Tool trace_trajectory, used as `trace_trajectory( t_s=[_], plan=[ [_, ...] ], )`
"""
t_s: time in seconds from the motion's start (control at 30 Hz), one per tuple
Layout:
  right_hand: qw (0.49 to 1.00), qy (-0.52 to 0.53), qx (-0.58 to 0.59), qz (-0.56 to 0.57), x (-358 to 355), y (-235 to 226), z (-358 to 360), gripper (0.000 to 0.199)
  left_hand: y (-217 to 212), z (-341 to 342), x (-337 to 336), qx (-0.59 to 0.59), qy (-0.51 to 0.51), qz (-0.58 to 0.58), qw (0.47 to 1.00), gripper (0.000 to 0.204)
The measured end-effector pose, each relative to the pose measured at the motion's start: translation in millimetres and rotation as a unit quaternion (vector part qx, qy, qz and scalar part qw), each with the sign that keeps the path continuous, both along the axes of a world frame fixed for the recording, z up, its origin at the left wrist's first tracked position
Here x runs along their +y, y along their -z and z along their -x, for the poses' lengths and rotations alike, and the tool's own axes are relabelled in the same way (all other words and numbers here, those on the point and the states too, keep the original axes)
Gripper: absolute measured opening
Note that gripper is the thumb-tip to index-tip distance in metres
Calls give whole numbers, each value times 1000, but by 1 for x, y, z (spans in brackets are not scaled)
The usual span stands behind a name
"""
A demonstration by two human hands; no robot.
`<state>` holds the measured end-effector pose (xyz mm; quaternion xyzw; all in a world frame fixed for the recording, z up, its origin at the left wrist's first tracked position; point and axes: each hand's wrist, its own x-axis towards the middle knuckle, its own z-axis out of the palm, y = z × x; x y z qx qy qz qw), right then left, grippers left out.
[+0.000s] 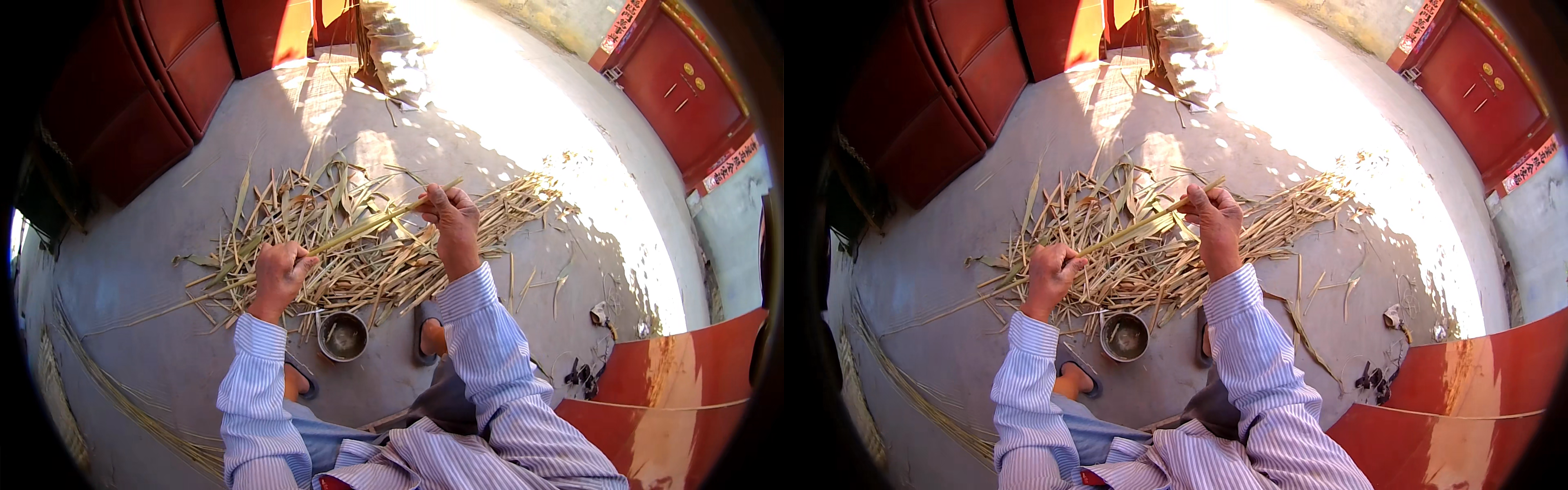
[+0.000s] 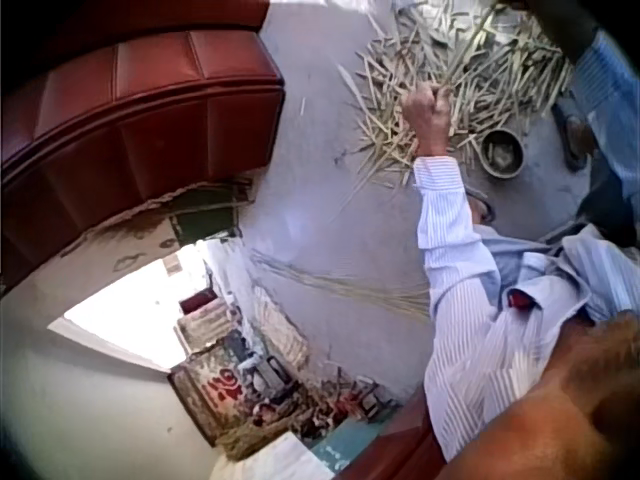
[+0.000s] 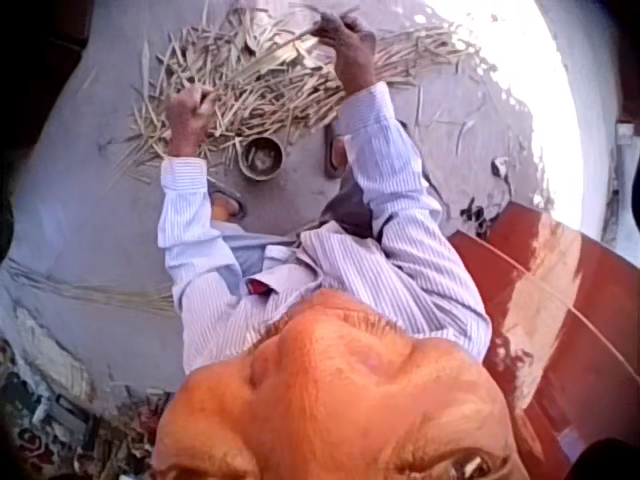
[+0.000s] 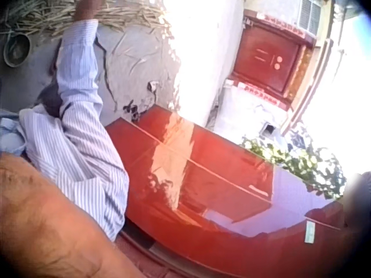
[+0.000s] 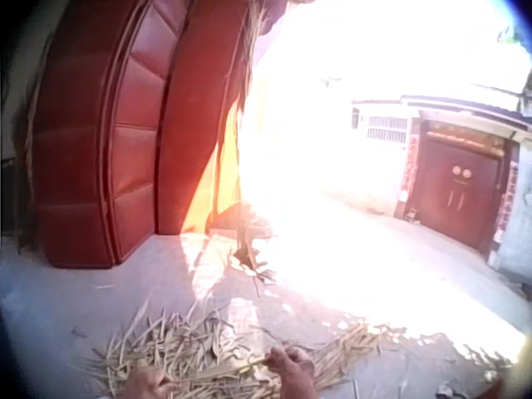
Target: The person sits on the floor and strips leaves and fibers from long, dry plant stems by hand. They pull the material downward along the stem, separating the core from the outer layers, and drop the debris onto a growing pile on the ground.
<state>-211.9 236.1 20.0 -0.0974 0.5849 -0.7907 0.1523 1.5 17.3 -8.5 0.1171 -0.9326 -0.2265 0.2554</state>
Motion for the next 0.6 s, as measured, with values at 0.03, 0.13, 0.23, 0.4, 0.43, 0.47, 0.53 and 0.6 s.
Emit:
trace_trajectory(
  t_s=[0.03,0.13,0.23,0.4,0.43,0.47,0.53,0.6],
  plan=[
    [1000,8,6,-6,2,0,2,25,1,3,3,3,-1,3,1000,21],
    [999,42,19,-11,8,-1,8,27,10,10,3,25,5,36,999,22],
    [994,107,21,28,24,-5,31,24,9,2,-8,2,-3,73,997,22],
    [945,226,-135,196,77,25,86,15,28,-37,-27,-60,29,157,985,15],
    [958,155,-144,192,112,54,123,17,19,-28,-18,-62,31,211,975,20],
    [948,170,-207,172,123,59,133,24,16,-23,-13,-86,23,277,957,25],
    [957,110,-228,139,148,71,158,37,13,-8,-1,-90,-1,341,936,13],
    [949,92,-283,110,122,68,132,41,20,-18,5,-128,49,394,909,11]
  ],
)
